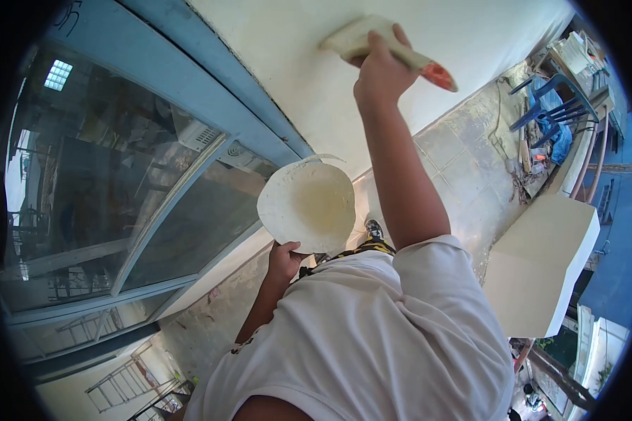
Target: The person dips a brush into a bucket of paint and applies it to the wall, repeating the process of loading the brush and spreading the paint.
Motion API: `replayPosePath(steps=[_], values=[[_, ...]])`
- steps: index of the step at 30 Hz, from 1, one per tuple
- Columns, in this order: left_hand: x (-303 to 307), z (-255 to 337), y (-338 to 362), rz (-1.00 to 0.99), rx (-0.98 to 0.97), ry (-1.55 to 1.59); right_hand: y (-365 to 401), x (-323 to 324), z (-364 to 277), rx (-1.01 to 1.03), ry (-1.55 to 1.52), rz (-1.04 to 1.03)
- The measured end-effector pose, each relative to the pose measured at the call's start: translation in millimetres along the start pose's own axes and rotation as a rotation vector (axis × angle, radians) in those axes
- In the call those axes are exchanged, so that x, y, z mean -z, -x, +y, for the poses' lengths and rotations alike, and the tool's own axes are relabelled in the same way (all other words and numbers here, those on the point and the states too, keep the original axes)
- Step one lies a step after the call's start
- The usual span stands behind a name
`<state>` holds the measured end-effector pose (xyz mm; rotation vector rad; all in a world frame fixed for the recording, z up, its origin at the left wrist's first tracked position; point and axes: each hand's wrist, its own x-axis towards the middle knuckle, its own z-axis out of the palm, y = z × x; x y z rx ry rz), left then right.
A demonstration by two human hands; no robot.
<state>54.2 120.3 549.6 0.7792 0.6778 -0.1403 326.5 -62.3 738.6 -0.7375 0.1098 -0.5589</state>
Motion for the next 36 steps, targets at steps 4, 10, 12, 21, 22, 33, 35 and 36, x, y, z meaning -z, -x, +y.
replayPosePath(steps=[4,10,12,21,22,33,35,36], values=[[18,-10,-6,-0.036,0.044,0.036,6,21,-19,0.052,-0.003,-0.035],[17,-11,-4,-0.005,0.008,0.016,21,76,70,-0.164,0.175,0.114],[14,-5,-2,-0.003,0.004,0.01,5,38,59,-0.034,0.132,0.046],[30,-13,-11,-0.028,0.045,0.052,-1,14,-53,0.182,-0.033,-0.164],[29,-14,-9,0.019,0.059,0.052,1,38,-33,0.144,-0.005,-0.041],[35,0,6,0.079,0.038,-0.058,41,185,183,-0.278,0.339,0.345],[39,1,5,0.087,0.053,-0.083,27,154,174,-0.217,0.309,0.323],[44,0,3,0.08,0.058,-0.118,19,138,164,-0.184,0.292,0.312]])
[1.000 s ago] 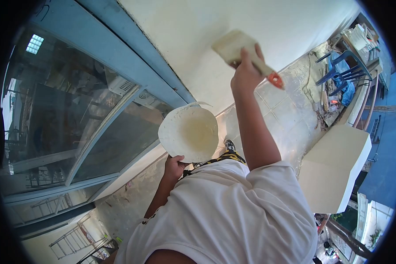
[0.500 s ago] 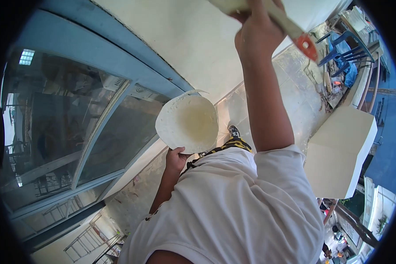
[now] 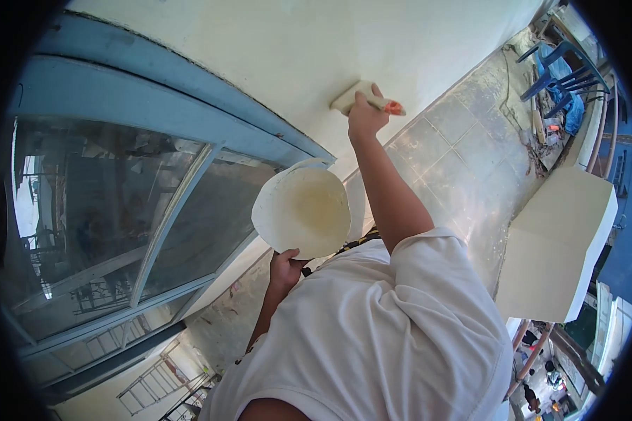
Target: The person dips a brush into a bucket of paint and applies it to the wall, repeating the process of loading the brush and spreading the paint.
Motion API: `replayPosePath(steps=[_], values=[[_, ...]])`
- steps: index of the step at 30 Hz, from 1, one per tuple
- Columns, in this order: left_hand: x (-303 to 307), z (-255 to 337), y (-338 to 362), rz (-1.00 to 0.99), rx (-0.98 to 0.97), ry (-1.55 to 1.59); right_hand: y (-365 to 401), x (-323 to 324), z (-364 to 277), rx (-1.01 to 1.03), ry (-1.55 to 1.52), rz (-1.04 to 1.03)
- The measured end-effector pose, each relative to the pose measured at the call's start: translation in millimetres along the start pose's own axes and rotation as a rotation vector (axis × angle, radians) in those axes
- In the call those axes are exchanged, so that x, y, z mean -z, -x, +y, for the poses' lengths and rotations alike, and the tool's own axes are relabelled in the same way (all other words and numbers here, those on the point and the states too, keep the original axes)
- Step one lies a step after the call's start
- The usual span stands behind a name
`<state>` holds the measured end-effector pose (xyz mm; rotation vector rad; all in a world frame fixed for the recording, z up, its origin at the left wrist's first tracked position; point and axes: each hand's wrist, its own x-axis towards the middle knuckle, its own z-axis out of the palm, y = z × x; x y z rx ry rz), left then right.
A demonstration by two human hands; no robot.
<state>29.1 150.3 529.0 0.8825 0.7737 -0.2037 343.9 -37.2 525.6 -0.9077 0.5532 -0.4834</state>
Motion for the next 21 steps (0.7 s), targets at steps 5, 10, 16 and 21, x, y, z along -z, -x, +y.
replayPosePath(steps=[5,10,16,21], values=[[-7,5,-3,0.0,-0.01,0.085,42,-34,-149,0.177,-0.16,-0.277],[-20,9,-2,0.006,-0.01,0.044,32,-11,-147,0.192,-0.276,-0.23],[-12,5,-7,0.0,0.013,0.002,-6,40,-26,-0.036,-0.044,-0.021],[-8,2,-10,0.037,0.007,-0.004,-2,-13,-67,0.009,-0.102,-0.146]])
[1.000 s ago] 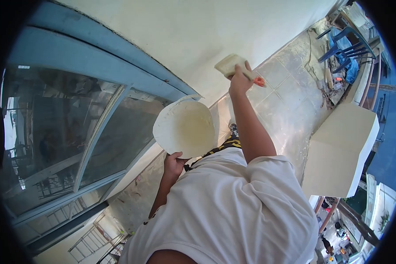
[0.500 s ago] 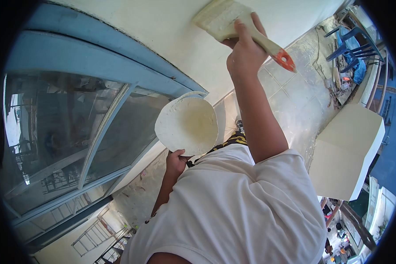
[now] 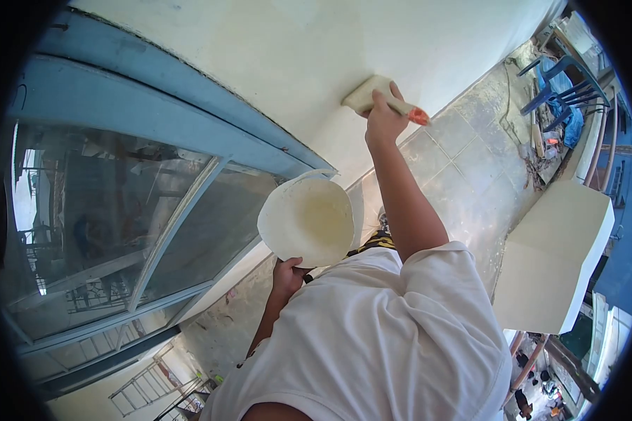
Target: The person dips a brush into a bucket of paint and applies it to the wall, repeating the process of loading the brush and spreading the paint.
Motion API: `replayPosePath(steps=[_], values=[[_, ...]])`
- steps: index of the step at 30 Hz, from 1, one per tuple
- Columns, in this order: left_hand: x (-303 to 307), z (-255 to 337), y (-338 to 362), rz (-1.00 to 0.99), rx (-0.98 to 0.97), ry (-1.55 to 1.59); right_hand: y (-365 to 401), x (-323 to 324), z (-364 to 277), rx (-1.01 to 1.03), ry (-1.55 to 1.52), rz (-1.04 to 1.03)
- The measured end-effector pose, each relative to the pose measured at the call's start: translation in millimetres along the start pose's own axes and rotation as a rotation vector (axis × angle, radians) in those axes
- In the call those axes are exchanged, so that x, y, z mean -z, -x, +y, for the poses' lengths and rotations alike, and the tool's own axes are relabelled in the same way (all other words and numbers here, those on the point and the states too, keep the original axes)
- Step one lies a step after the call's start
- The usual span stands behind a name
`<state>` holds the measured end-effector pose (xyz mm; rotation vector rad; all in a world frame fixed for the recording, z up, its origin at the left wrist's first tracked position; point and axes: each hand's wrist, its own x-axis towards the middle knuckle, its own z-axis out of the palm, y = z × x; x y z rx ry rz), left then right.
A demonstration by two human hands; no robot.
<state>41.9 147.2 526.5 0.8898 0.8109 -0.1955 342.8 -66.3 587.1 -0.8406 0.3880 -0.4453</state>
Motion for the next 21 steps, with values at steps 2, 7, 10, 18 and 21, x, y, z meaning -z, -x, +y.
replayPosePath(steps=[2,7,10,18,21], values=[[-3,-2,1,-0.018,-0.005,0.055,8,-32,-55,0.066,-0.045,-0.095],[-2,-7,-5,-0.042,0.016,-0.004,9,-38,-116,0.265,-0.144,-0.15],[-8,-6,-4,-0.051,0.017,0.017,-8,-14,-66,0.148,0.034,-0.036],[-8,-16,-13,-0.076,0.0,-0.025,27,-106,-173,0.326,-0.254,-0.276],[-7,-22,-17,-0.13,-0.03,-0.097,29,-110,-173,0.299,-0.34,-0.368]])
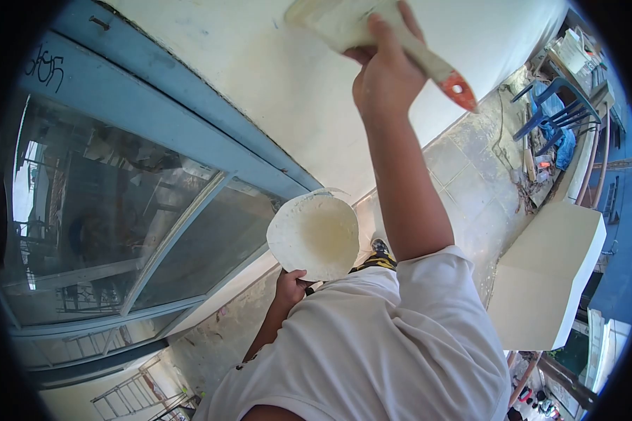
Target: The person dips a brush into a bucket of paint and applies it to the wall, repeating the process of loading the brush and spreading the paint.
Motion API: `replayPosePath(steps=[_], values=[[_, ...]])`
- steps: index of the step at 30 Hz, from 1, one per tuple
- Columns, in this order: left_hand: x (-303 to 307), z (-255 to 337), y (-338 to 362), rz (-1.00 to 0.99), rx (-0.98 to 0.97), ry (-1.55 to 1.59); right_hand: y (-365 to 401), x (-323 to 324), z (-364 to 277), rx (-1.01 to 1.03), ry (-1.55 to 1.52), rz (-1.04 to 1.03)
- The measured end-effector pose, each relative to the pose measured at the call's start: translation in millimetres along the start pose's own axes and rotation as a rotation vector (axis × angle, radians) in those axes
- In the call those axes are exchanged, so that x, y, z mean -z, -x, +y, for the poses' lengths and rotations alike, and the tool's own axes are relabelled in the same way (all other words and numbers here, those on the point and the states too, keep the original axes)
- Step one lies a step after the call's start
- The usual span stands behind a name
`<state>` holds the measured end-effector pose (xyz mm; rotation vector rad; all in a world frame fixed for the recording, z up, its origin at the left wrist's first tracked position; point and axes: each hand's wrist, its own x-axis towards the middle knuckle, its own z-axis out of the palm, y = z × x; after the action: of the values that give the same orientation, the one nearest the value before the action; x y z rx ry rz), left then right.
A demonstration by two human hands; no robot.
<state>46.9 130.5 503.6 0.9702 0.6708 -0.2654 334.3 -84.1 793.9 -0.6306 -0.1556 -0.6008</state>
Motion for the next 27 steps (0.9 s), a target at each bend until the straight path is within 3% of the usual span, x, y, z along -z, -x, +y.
replayPosePath(steps=[3,6,9,14,17,18,20,23,27], values=[[-4,1,5,-0.01,-0.06,-0.125,29,56,51,-0.101,0.191,0.135],[-19,12,12,0.04,0.024,0.119,55,100,47,-0.223,0.241,0.219],[-18,12,13,-0.005,0.034,0.159,45,69,47,-0.23,0.207,0.23],[-16,11,13,-0.002,0.033,0.167,16,-35,-15,0.004,-0.037,-0.053],[-12,9,12,-0.006,0.05,0.198,16,-34,-15,0.082,-0.034,-0.105],[-11,8,13,0.015,0.039,0.178,23,-18,7,-0.029,0.029,0.016],[-11,12,14,0.028,0.018,0.159,39,30,41,-0.074,0.21,0.048],[-12,10,23,0.056,0.012,0.204,56,60,36,-0.179,0.273,0.186],[-5,10,13,0.001,-0.007,0.208,41,27,14,-0.045,0.177,0.114]])
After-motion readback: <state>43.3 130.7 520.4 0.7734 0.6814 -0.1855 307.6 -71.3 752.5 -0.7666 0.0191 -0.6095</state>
